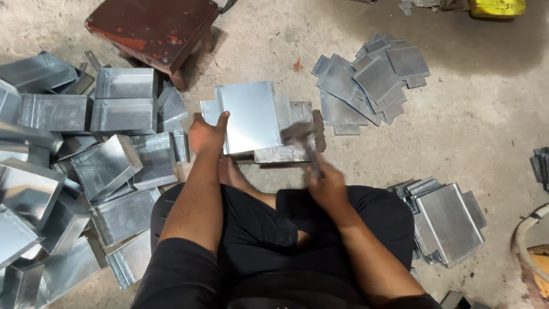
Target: The person sits on the floor and uses a hammer to strike a metal sheet placed on a metal block. The person repeatedly hammers the sheet, occasionally adjusting its position, and then moves the sheet aside to pick up another one from a pile.
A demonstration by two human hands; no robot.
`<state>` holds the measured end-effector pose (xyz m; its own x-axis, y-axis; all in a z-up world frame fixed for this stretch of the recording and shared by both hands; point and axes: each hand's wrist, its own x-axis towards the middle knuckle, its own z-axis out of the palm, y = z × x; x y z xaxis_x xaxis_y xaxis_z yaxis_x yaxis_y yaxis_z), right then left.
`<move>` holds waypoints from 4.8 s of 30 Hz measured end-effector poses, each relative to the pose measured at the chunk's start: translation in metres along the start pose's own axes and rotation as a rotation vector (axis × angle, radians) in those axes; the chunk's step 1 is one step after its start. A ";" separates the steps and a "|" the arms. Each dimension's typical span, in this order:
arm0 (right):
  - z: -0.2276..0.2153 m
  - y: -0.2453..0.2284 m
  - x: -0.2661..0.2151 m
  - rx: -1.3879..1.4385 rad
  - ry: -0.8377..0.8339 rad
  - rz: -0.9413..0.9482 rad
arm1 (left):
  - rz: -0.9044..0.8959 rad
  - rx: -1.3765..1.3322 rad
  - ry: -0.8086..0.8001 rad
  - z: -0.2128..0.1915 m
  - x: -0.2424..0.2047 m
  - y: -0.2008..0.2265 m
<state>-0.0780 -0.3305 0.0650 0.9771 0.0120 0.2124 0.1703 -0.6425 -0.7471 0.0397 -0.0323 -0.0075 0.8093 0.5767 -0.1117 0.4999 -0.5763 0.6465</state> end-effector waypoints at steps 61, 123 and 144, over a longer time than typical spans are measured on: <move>-0.101 -0.068 0.010 0.445 0.469 -0.436 | -0.069 0.076 -0.157 -0.017 -0.004 0.007; -0.007 0.010 -0.010 0.185 0.241 -0.344 | -0.008 0.037 -0.209 -0.015 -0.013 0.014; 0.013 0.026 0.005 0.133 -0.074 -0.074 | -0.018 0.047 -0.247 -0.024 -0.015 0.020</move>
<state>-0.0671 -0.3375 0.0384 0.9671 0.1156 0.2264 0.2528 -0.5306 -0.8090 0.0304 -0.0384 0.0251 0.8482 0.4311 -0.3077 0.5239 -0.5973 0.6073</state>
